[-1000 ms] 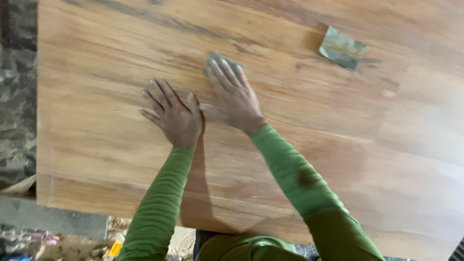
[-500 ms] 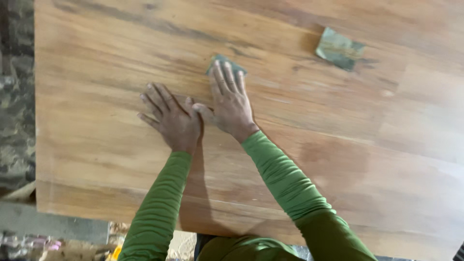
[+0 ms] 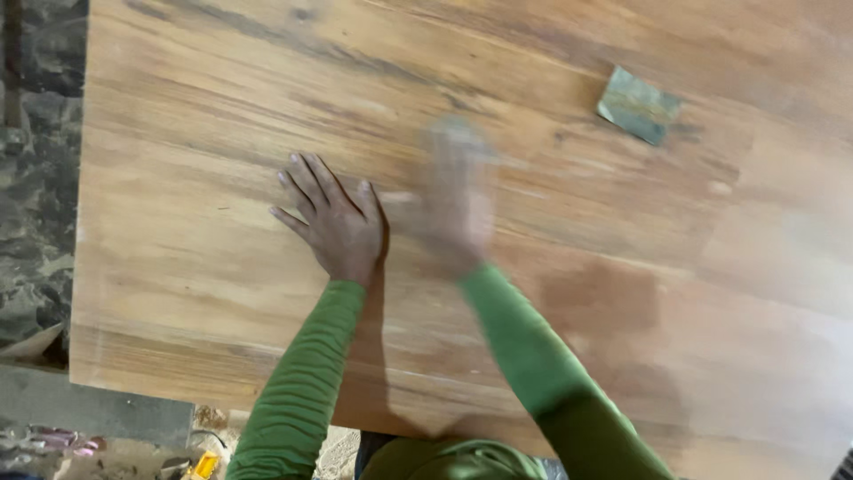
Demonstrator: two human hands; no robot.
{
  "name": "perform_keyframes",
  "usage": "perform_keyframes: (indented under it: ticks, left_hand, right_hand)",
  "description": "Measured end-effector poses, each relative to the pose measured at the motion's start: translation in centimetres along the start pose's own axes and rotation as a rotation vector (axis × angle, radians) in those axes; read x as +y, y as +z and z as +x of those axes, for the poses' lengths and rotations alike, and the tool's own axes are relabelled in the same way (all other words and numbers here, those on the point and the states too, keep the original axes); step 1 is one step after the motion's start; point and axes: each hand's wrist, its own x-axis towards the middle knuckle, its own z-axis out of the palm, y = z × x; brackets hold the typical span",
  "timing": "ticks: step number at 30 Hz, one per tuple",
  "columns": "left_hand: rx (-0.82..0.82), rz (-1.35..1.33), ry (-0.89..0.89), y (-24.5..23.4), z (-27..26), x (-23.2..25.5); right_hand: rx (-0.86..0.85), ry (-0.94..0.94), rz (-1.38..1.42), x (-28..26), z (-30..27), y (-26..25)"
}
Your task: The person sands a large wooden board using a sanding block, moving systematically across the surface. The person then moves to a wooden chair frame and sands the legs and joints of the chair.
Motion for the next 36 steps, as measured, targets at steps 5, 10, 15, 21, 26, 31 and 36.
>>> perform_keyframes:
  ticks: [5,10,15,21,26,31,36]
  left_hand:
    - [-0.042,-0.010,0.003,-0.5,-0.3,0.0]
    - [-0.023,0.038,0.021,0.1,0.0,-0.6]
    - [-0.016,0.033,-0.004,-0.4,0.4,0.1]
    - [-0.006,0.066,0.018,0.2,-0.3,-0.3]
    - [0.044,0.085,0.047,1.4,-0.1,-1.0]
    - [0.047,0.098,0.031,0.7,-0.3,-0.6]
    - [0.039,0.060,0.013,0.5,-0.6,-0.8]
  right_hand:
    - [-0.028,-0.186,0.025,1.7,-0.4,-1.8]
    - [0.257,0.374,-0.153,13.7,-8.1,-6.6]
    - [0.241,-0.031,0.082,2.3,-4.1,2.2]
    - [0.011,-0.078,0.003,5.7,-6.5,-2.7]
    - [0.220,0.454,-0.182,15.4,-12.6,-8.2]
    - [0.104,0.275,-0.049,8.6,-10.0,-1.5]
    - [-0.040,0.181,-0.077,10.5,-11.5,-2.7]
